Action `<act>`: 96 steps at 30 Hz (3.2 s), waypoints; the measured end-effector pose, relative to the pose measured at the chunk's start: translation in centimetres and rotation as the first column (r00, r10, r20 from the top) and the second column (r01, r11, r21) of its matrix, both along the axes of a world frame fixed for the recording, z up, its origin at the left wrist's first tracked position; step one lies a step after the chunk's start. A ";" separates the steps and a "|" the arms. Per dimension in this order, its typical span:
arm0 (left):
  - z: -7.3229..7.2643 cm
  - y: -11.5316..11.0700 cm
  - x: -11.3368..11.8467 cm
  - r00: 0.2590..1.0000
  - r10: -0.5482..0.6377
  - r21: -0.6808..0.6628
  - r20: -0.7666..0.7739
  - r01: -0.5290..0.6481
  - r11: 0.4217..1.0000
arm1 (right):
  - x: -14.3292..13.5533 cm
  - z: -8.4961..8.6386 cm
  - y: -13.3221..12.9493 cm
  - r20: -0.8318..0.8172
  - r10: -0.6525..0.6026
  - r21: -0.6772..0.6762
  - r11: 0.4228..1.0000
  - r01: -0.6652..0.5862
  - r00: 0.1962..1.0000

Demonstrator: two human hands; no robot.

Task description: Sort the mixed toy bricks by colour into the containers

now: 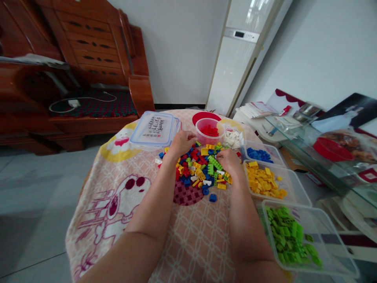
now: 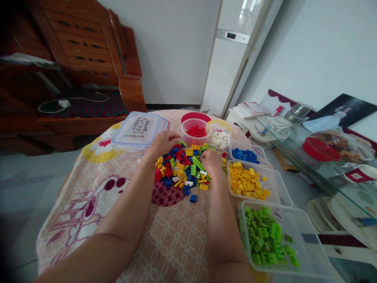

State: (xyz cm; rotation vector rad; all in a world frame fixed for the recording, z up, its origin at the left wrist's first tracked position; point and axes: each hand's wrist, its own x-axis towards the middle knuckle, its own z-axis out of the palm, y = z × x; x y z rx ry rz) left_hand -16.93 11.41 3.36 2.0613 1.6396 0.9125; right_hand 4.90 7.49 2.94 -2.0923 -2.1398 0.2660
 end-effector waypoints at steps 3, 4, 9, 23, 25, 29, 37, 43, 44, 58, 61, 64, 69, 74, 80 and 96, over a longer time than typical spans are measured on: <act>0.0 0.0 0.0 1.000 0.001 0.002 0.003 -0.001 1.000 | -0.1 -0.2 0.0 0.040 0.041 -0.017 0.999 -0.041 0.998; -0.1 0.0 0.0 1.000 0.002 0.002 0.001 -0.002 1.000 | -0.1 -0.2 0.0 0.044 0.054 -0.020 0.998 -0.054 0.998; 0.0 0.0 0.0 1.000 -0.002 0.005 -0.003 0.002 1.000 | 0.0 -0.2 0.0 0.037 0.065 -0.044 0.997 -0.064 0.997; -0.1 0.1 0.2 1.000 0.004 0.002 -0.028 -0.004 1.000 | -0.1 0.2 0.0 0.045 0.067 -0.038 0.997 -0.066 0.997; -0.1 0.1 0.2 1.000 0.004 0.002 -0.026 -0.004 1.000 | 0.1 0.0 0.1 0.040 0.085 -0.040 0.996 -0.083 0.996; -0.1 0.0 0.2 1.000 0.002 -0.001 -0.007 -0.002 1.000 | 0.3 -0.5 0.4 0.024 0.091 -0.046 0.995 -0.090 0.996; 0.0 0.1 0.2 1.000 0.006 -0.015 -0.014 -0.006 1.000 | 0.5 -0.5 0.4 -0.004 0.071 -0.048 0.996 -0.071 0.997; -0.1 0.2 0.2 1.000 -0.002 -0.006 -0.021 0.002 1.000 | 0.7 -0.7 0.3 0.000 0.114 -0.040 0.993 -0.114 0.993; -0.1 0.1 0.2 1.000 -0.004 -0.004 -0.024 0.004 1.000 | 0.7 -0.7 0.3 -0.003 0.112 -0.039 0.993 -0.112 0.994; -0.1 0.1 0.2 1.000 -0.011 0.007 -0.016 0.011 1.000 | 1.1 -0.8 0.3 -0.030 0.139 -0.067 0.988 -0.140 0.990; -0.1 0.1 0.2 1.000 -0.001 -0.003 -0.023 0.001 1.000 | 1.0 -1.0 0.3 -0.019 0.152 -0.065 0.986 -0.153 0.988; 0.0 0.1 0.3 0.999 0.002 -0.001 -0.034 -0.002 1.000 | 1.0 -1.0 0.4 -0.022 0.121 -0.061 0.991 -0.122 0.992; 0.0 0.0 0.3 1.000 -0.004 -0.004 -0.029 0.004 1.000 | 1.8 -1.1 0.6 -0.095 0.032 -0.010 0.999 -0.033 0.995; 0.1 0.0 0.3 1.000 -0.002 -0.005 -0.031 0.002 1.000 | 3.8 -1.5 1.5 -0.319 -0.131 0.221 0.953 0.208 0.939; 0.1 0.0 0.2 1.000 -0.004 0.001 -0.014 0.004 1.000 | 6.2 0.0 0.7 -0.462 -0.445 0.501 0.583 0.640 0.767; -0.1 0.1 0.1 1.000 -0.008 0.009 -0.003 0.008 1.000 | 0.8 -2.2 1.6 -0.004 0.173 0.162 0.972 -0.170 0.985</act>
